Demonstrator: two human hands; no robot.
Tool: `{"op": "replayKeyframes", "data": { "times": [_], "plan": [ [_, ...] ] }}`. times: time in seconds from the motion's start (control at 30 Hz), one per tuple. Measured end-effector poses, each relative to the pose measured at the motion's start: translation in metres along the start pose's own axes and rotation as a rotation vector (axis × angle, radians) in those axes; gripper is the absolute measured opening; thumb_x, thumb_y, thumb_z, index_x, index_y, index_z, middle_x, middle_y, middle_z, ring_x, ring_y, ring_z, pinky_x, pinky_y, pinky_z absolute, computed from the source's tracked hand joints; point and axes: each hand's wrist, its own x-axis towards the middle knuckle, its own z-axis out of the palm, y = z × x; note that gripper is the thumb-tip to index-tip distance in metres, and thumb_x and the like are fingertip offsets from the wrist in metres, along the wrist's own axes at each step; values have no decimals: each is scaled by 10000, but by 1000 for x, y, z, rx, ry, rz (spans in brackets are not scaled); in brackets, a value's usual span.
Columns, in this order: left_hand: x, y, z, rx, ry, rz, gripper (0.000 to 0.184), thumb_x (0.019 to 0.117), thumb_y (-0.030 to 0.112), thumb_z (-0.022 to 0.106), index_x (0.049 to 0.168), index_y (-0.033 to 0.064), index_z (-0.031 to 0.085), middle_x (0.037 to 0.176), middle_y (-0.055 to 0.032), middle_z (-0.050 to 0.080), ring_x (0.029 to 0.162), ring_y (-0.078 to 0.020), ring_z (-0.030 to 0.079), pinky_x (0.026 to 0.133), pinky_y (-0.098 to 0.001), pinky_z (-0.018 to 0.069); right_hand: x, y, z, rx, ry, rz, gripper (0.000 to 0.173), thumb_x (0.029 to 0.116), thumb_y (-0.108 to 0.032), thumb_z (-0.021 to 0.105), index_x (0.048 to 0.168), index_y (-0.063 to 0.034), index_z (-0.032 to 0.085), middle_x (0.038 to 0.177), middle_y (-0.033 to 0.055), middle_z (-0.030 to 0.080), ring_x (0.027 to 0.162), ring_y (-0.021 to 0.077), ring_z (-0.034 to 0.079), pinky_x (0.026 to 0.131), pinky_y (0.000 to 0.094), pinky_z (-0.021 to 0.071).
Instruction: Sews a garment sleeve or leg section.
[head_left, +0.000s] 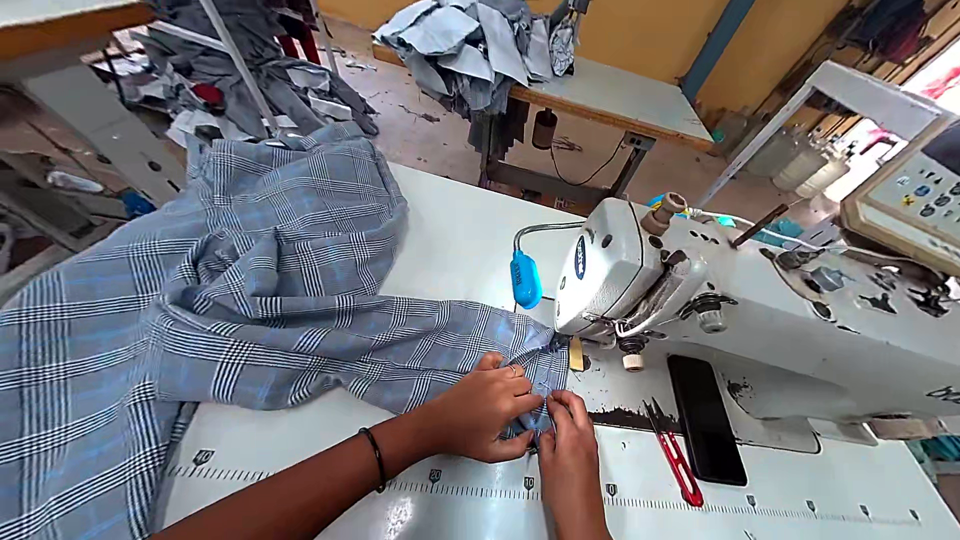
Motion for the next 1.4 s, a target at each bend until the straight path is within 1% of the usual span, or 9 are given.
{"op": "replayKeyframes", "data": {
  "times": [0.37, 0.47, 0.53, 0.63, 0.8, 1.03, 1.17, 1.3, 1.4],
  "plan": [
    [10, -9, 5, 70, 3, -22, 449, 942, 415, 525, 1201, 129, 755, 856, -55, 668, 837, -259, 637, 801, -500, 439, 24, 3, -1, -49, -47, 52, 301, 899, 113, 582, 1169, 83, 711, 1316, 236, 634, 1130, 431, 623, 969, 492, 513],
    [14, -14, 1, 78, 13, 57, 336, 926, 339, 585, 1083, 124, 789, 869, -61, 668, 847, -262, 650, 788, -501, 472, 30, 6, -3, -21, -88, 48, 284, 912, 95, 581, 1167, 91, 704, 1331, 234, 622, 1195, 428, 595, 1024, 493, 486],
    [15, -9, -5, 51, 27, 150, 206, 911, 237, 604, 899, 106, 763, 847, -53, 671, 852, -241, 660, 850, -479, 487, 29, 14, -3, 57, -43, 22, 275, 917, 57, 579, 1157, 86, 710, 1299, 231, 638, 1102, 368, 642, 954, 456, 527],
    [10, 23, -8, -78, 95, 168, 277, 989, 166, 570, 763, 40, 671, 741, -102, 647, 743, -265, 666, 792, -447, 512, 18, 28, -3, 378, 166, 73, 237, 954, -87, 629, 1112, 66, 717, 1126, 202, 652, 726, 132, 616, 636, 263, 524],
    [9, 67, 11, -29, 309, -23, 311, 999, 163, 543, 720, 54, 626, 651, -85, 589, 596, -232, 588, 672, -372, 459, -1, 16, -26, 458, 197, 190, 182, 967, -135, 635, 976, 18, 733, 922, 90, 652, 739, 70, 621, 647, 200, 514],
    [12, 69, 16, 84, 259, 71, 224, 940, 141, 539, 773, 74, 672, 747, -77, 645, 642, -224, 604, 706, -376, 462, 17, 0, -37, 158, -123, 276, 285, 926, -76, 721, 1155, 79, 650, 997, 160, 679, 858, 209, 652, 812, 353, 535],
    [8, 50, -14, -55, 21, -12, 320, 925, 301, 676, 1013, -6, 666, 989, -180, 713, 1042, -368, 701, 1021, -629, 434, 17, 0, -36, 130, -69, 254, 266, 887, 27, 652, 1146, 81, 674, 998, 176, 655, 823, 209, 624, 762, 343, 522],
    [6, 28, -28, -124, -295, -66, 525, 955, 384, 655, 1284, -24, 642, 974, -226, 691, 968, -425, 665, 969, -659, 403, 2, -1, -28, 64, -84, 152, 333, 843, 64, 629, 1167, 77, 706, 1029, 231, 636, 831, 255, 616, 750, 364, 516],
    [7, 32, -22, -183, -353, -71, 531, 955, 415, 641, 1258, -20, 660, 956, -229, 673, 956, -436, 643, 911, -646, 400, -7, -5, -18, 43, -97, 120, 396, 827, 98, 619, 1216, 90, 691, 1087, 274, 603, 889, 293, 621, 791, 372, 535]
  ]
}}
